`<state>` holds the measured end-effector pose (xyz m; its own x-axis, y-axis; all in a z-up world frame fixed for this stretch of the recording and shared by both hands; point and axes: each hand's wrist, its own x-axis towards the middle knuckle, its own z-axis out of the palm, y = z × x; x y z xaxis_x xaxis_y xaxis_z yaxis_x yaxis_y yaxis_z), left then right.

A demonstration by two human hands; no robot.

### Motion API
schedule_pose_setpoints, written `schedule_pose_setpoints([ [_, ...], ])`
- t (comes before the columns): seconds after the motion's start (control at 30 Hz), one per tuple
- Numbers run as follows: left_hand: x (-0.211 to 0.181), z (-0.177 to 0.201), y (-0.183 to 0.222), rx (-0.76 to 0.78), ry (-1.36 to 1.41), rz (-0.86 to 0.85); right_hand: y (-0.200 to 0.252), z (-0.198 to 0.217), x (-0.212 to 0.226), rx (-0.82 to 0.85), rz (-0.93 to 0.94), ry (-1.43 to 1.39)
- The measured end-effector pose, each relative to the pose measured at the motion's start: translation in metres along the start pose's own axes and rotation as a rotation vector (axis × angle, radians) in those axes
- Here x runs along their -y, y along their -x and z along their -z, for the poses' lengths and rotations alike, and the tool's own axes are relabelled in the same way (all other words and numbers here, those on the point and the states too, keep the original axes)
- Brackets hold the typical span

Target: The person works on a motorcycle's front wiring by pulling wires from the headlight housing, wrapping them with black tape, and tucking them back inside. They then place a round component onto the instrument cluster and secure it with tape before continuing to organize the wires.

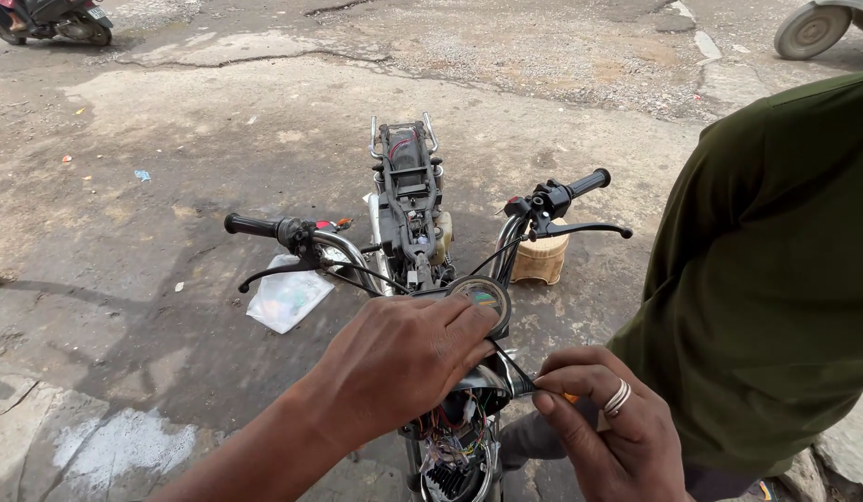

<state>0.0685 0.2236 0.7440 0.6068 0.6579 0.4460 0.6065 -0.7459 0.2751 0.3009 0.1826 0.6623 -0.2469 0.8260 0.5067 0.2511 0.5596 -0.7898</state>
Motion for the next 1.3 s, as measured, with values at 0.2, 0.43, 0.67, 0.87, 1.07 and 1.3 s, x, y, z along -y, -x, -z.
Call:
schedule_pose_setpoints([
  [0.2,-0.005,0.008,-0.012,0.027,-0.273,-0.185,0.014,-0.011,0.014,-0.653,0.338,-0.223],
  [0.43,-0.021,-0.005,-0.031,-0.017,-0.409,-0.328,-0.028,0.019,0.019,-0.241,-0.089,0.249],
  [0.67,-0.031,-0.005,-0.031,0.321,-0.416,-0.218,-0.035,0.01,0.007,-0.153,0.01,0.655],
  [0.87,-0.023,-0.009,-0.024,0.272,-0.382,-0.188,-0.04,0.009,0.005,0.04,0.039,0.564],
  [1.07,0.003,-0.018,-0.017,0.245,-0.19,-0.058,-0.041,0.01,-0.005,0.266,0.13,0.542],
  [1.3,0.134,-0.025,-0.037,0.104,-0.177,0.709,0.047,0.002,-0.068,0.525,0.485,0.27],
])
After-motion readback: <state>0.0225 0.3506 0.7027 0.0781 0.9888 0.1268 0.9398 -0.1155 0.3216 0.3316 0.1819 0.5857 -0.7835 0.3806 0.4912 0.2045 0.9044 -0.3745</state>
